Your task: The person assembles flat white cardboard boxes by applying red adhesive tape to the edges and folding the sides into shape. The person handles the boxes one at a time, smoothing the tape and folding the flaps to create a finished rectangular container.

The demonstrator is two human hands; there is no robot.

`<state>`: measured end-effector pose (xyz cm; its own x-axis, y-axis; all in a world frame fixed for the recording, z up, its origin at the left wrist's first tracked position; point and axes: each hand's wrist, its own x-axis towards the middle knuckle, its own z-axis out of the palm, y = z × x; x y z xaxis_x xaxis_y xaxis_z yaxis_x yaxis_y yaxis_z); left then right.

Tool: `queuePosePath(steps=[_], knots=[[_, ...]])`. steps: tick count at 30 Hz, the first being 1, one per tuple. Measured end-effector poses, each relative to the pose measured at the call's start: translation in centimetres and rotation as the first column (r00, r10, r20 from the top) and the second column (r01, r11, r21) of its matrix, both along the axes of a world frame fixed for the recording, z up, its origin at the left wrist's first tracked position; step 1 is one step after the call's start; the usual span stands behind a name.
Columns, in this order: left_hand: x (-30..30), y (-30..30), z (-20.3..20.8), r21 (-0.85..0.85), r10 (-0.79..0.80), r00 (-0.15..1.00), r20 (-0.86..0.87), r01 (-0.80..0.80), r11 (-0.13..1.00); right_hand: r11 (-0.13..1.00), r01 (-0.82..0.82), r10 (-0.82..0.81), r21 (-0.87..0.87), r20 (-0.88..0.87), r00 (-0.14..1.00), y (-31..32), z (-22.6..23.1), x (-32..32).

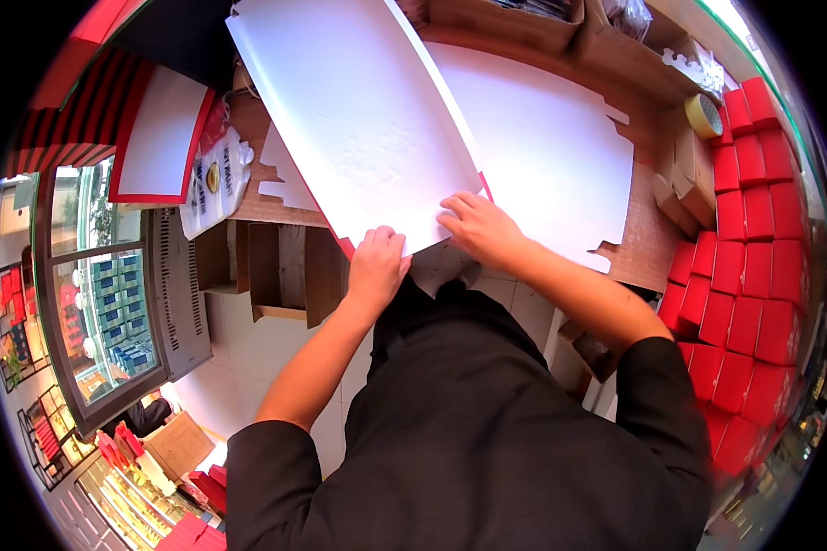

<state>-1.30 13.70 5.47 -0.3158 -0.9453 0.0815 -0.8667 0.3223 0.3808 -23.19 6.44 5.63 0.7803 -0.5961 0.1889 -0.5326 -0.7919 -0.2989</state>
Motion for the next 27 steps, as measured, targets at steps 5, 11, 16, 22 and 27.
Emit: queuePosePath(steps=[5, 11, 16, 22, 27], knots=[[1.2, -0.4, -0.2, 0.048, -0.010, 1.000, -0.022, 0.011, 0.999, 0.969, -0.203, 0.226, 0.138, -0.180, 0.957, -2.3, 0.2, 0.9], [2.0, -3.5, -0.9, 0.087, 0.225, 0.965, -0.136, -0.215, 0.973, 0.910, 0.094, 0.037, 0.404, -0.305, 0.952, -5.8, 0.6, 3.4], [1.8, -4.2, -1.8, -0.116, -0.088, 0.972, 0.219, 0.115, 0.987, 0.999, 0.020, -0.030, -0.045, -0.218, 0.975, -6.2, -1.3, 4.2], [2.2, -3.5, -2.4, -0.070, -0.060, 0.990, 0.131, 0.070, 0.995, 0.981, -0.141, 0.156, 0.137, -0.110, 0.982, -4.8, -0.9, 3.2], [2.8, -3.9, -3.2, -0.018, -0.097, 0.979, 0.178, 0.102, 0.995, 0.973, -0.213, 0.220, 0.090, -0.077, 0.972, -5.3, -1.8, 2.7]])
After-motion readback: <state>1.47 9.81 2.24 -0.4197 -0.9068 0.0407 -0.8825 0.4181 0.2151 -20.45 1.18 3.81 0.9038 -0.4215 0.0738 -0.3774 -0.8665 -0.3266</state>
